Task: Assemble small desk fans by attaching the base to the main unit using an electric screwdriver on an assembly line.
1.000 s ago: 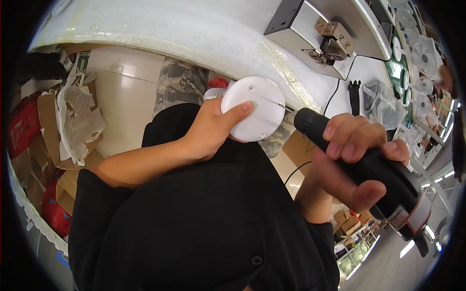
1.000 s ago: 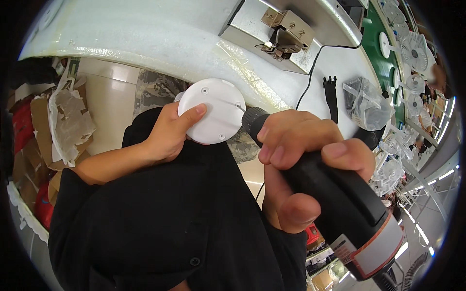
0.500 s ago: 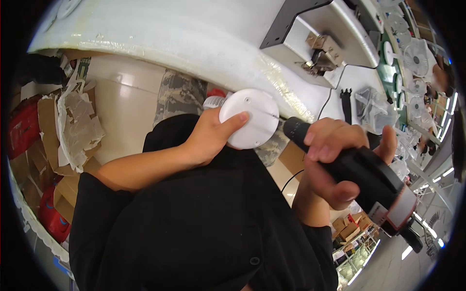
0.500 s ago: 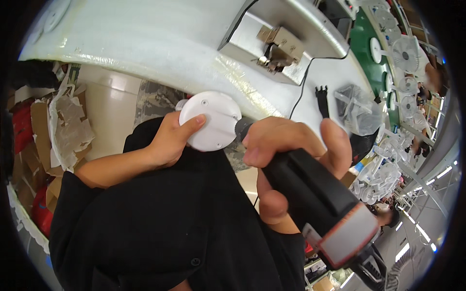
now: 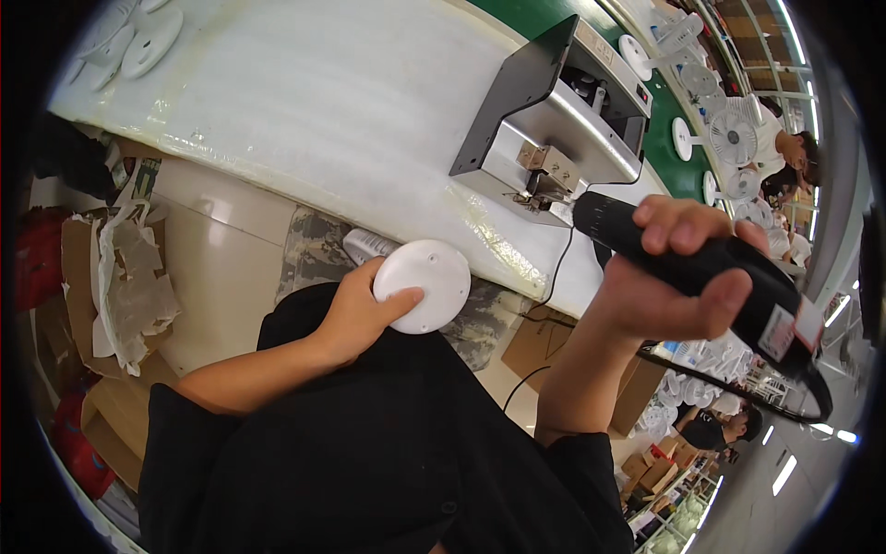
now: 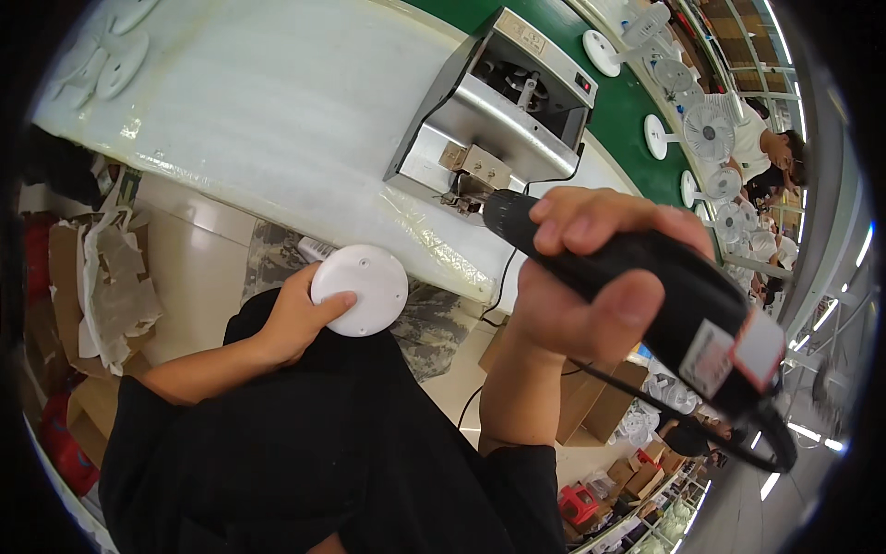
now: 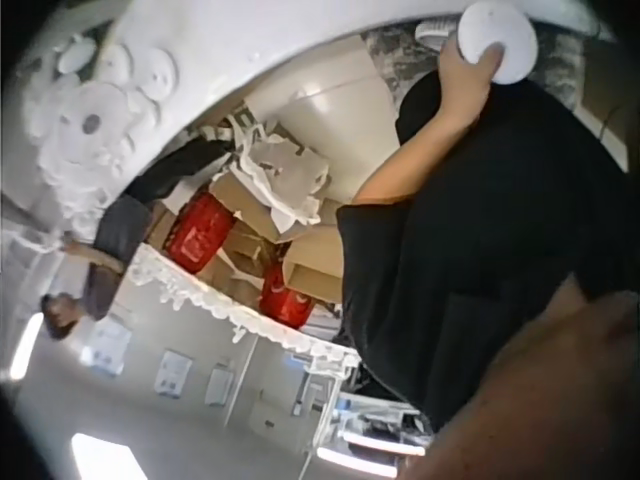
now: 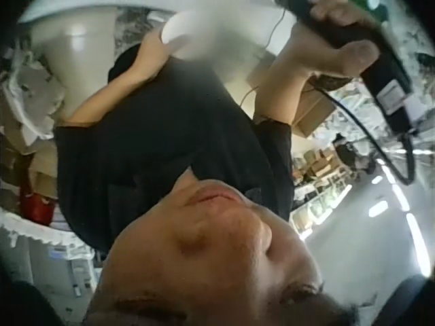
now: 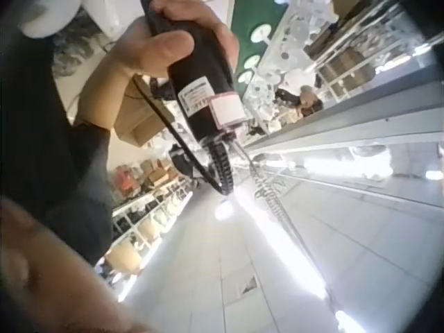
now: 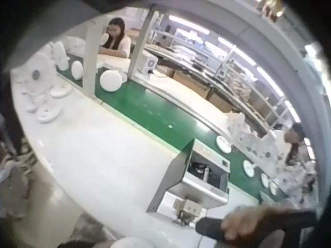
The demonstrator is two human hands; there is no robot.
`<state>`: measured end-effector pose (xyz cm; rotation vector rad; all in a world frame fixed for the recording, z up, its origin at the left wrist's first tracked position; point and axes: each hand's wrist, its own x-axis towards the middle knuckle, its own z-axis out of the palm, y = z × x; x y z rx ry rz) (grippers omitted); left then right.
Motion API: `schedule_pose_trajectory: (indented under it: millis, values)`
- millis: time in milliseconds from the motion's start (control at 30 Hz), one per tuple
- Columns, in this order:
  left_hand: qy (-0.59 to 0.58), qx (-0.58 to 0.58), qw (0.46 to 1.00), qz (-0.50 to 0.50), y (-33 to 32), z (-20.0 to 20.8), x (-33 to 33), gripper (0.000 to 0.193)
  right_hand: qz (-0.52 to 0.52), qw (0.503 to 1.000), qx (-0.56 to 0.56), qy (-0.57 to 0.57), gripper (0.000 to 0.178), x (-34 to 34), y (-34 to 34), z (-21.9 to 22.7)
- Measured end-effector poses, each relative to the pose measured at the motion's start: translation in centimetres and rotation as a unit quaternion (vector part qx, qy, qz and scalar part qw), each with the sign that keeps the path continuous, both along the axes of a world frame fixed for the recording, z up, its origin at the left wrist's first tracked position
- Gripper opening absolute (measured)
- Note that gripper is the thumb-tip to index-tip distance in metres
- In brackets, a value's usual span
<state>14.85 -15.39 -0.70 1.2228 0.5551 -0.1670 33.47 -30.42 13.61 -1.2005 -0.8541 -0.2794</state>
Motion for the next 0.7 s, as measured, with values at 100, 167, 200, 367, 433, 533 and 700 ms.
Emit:
schedule_pose_trajectory:
  millis: [100,167,200,367,433,533,700]
  values:
    - [0.011,-0.027,1.0,0.0,0.1,0.2,0.1,0.035,0.003,1.0,-0.005,0.03,0.044,0.4,0.0,0.1]
    - [0.006,-0.055,0.998,0.011,0.0,0.2,0.4,0.035,0.005,0.997,0.002,0.073,0.043,0.6,0.1,0.7]
    - [0.005,-0.07,0.997,0.016,-0.1,0.3,0.5,0.034,0.005,0.995,0.005,0.095,0.043,0.5,0.0,0.8]
    - [0.02,-0.031,0.999,-0.032,-0.1,0.7,2.3,0.032,0.06,0.989,0.028,0.133,0.044,-1.2,-0.1,0.3]
    - [0.026,-0.04,0.998,-0.033,-0.4,1.0,2.6,0.032,0.074,0.987,0.017,0.142,0.046,-2.1,-0.3,0.3]
    - [0.007,-0.06,0.998,-0.035,-0.4,1.0,2.8,0.031,0.117,0.984,-0.012,0.131,0.05,-3.2,-0.1,-0.1]
    - [0.006,-0.051,0.998,-0.045,-0.5,1.1,3.0,0.031,0.115,0.982,-0.03,0.144,0.052,-3.5,0.0,-1.1]
